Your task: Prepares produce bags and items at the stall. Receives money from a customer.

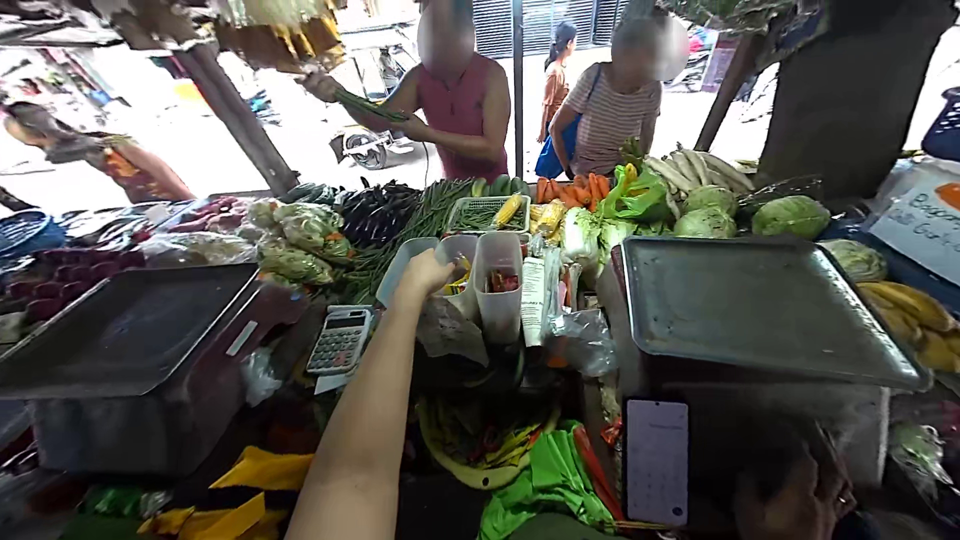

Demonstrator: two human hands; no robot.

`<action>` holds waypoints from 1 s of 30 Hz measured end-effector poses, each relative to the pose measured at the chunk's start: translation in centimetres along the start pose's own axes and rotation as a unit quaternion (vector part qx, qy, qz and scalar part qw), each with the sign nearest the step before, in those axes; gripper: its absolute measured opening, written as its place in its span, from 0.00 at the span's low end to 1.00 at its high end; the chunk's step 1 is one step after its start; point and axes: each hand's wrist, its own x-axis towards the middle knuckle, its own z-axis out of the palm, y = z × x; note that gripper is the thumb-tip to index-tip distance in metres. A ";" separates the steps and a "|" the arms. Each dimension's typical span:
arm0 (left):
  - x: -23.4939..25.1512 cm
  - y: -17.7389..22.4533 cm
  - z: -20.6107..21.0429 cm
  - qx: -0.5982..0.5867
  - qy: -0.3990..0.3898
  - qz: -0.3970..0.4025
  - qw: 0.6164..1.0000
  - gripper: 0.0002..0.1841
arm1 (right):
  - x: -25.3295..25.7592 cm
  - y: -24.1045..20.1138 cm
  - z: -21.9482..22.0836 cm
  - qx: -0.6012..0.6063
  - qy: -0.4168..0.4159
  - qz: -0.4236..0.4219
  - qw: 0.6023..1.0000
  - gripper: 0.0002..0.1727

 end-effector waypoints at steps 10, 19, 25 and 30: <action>-0.7 -0.3 -0.3 -0.103 0.177 0.090 0.975 0.38 | -0.1 0.5 0.6 0.020 0.023 0.009 0.999 0.35; -11.7 -4.7 7.9 -0.151 0.536 0.185 0.810 0.34 | -0.2 0.7 0.7 0.030 0.026 0.017 0.999 0.33; -17.4 -13.4 23.3 -0.107 0.314 -0.091 0.939 0.42 | -0.3 0.8 0.9 0.053 0.030 0.009 0.998 0.31; -16.7 -17.3 27.1 -0.068 0.210 -0.133 0.966 0.36 | -0.4 0.9 0.9 0.066 0.036 0.009 0.997 0.31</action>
